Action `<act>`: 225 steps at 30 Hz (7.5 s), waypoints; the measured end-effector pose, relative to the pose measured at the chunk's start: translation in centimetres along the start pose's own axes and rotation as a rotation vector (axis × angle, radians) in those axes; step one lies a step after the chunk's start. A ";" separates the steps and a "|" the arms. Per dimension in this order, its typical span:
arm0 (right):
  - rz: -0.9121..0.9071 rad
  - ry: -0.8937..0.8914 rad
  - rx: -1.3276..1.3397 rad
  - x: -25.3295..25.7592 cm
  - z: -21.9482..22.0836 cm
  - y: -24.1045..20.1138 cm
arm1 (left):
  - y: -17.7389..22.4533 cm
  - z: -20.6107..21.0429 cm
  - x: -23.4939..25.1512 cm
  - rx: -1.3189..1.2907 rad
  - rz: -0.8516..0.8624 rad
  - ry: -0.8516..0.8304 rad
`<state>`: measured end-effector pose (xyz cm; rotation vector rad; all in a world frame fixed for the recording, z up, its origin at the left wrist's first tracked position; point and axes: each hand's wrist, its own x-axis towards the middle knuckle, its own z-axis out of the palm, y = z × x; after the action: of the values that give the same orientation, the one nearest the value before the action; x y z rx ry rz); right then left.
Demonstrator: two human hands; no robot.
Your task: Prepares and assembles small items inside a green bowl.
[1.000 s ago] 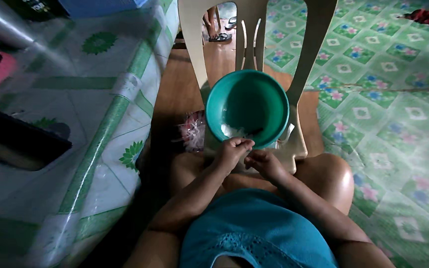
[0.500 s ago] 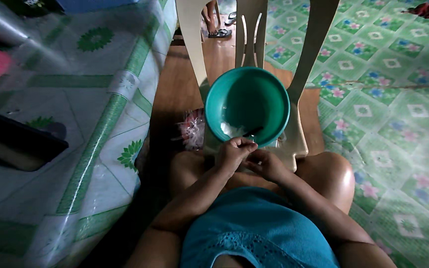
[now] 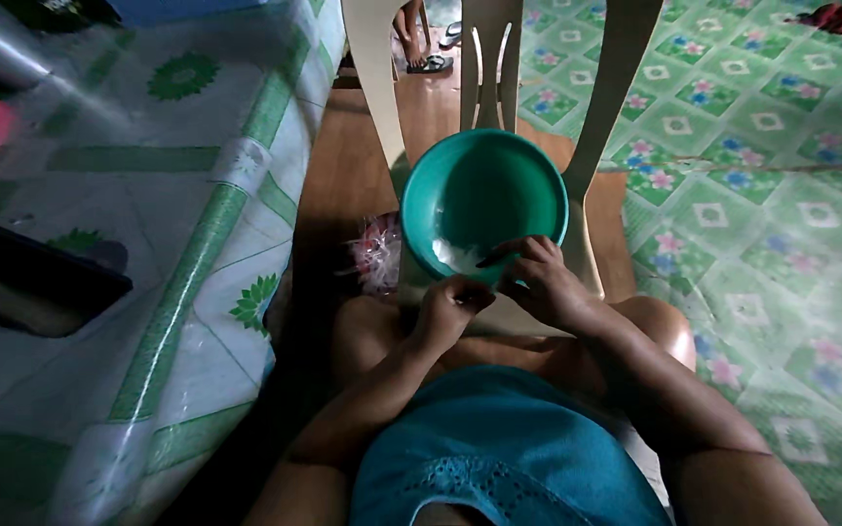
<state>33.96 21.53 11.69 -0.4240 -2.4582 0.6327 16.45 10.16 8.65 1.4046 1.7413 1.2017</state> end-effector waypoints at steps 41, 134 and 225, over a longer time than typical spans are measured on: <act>0.446 0.380 0.030 -0.6 4.8 7.3 | -2.8 -4.7 6.1 -0.300 -0.083 0.396; 0.264 -0.362 -0.195 9.5 -5.6 9.4 | 0.6 -6.1 14.9 0.303 -0.123 -0.107; 0.236 -0.639 -0.113 13.1 -1.8 6.2 | 0.1 -9.5 14.3 0.258 -0.039 0.038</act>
<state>25.65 32.88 15.55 -0.6415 -3.0885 0.8264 4.49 21.26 13.97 1.4930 1.9978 1.0163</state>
